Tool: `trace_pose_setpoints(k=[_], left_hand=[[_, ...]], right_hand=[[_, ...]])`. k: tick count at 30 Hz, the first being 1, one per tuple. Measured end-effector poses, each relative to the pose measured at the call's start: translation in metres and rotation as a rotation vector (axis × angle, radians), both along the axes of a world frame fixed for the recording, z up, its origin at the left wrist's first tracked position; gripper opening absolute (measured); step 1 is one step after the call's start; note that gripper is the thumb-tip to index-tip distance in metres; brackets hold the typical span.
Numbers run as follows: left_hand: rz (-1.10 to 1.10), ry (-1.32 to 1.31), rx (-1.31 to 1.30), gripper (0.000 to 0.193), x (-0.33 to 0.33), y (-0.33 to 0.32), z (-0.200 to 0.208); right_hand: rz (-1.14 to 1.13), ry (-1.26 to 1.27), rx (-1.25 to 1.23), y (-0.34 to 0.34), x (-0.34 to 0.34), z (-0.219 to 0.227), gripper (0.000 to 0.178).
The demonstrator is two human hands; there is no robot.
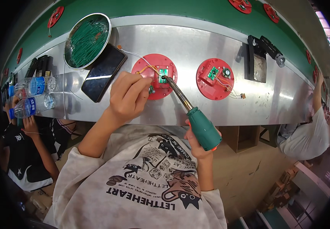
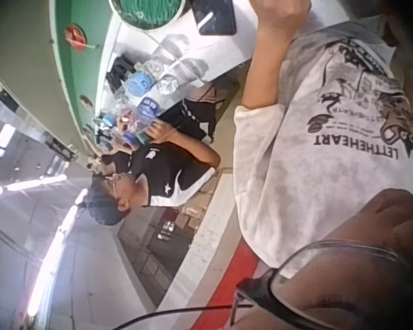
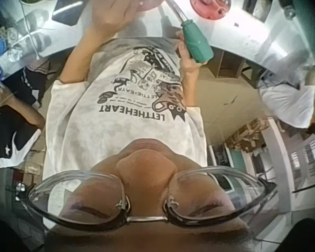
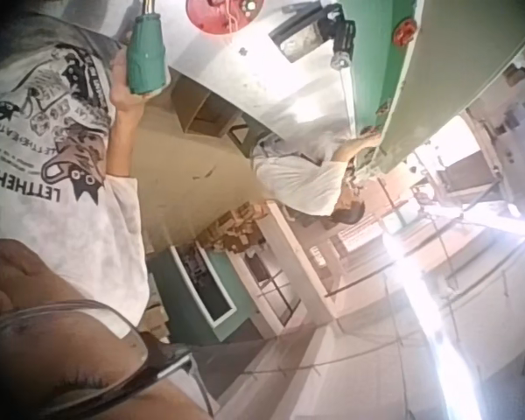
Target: Soldering wires onto printed circuit boards on an assembly line.
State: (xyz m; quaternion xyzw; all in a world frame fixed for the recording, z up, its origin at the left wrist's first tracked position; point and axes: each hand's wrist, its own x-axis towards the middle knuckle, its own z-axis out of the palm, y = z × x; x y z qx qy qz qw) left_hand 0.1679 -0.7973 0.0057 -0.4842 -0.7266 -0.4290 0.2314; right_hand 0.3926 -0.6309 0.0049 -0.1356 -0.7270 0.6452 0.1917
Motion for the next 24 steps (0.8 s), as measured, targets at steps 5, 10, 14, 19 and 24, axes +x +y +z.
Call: trace_pose_setpoints(k=[5, 10, 14, 19, 24], left_hand=[[-0.033, -0.03, -0.061, 0.022, 0.001, 0.005, -0.014], [0.039, -0.045, -0.11, 0.019, 0.002, 0.008, -0.017], [0.021, -0.036, -0.143, 0.018, 0.002, 0.007, -0.018], [0.042, -0.006, -0.125, 0.017, 0.002, 0.008, -0.021], [0.036, 0.001, -0.135, 0.017, 0.001, 0.007, -0.022]], right_hand=[[0.006, -0.014, -0.017, 0.003, 0.004, -0.003, 0.039], [0.067, -0.025, 0.026, 0.006, 0.006, -0.006, 0.035], [0.078, -0.036, 0.018, 0.006, 0.007, -0.008, 0.035], [0.068, -0.071, 0.035, 0.005, 0.006, -0.009, 0.035], [0.081, -0.094, 0.05, 0.01, 0.01, -0.009, 0.034]])
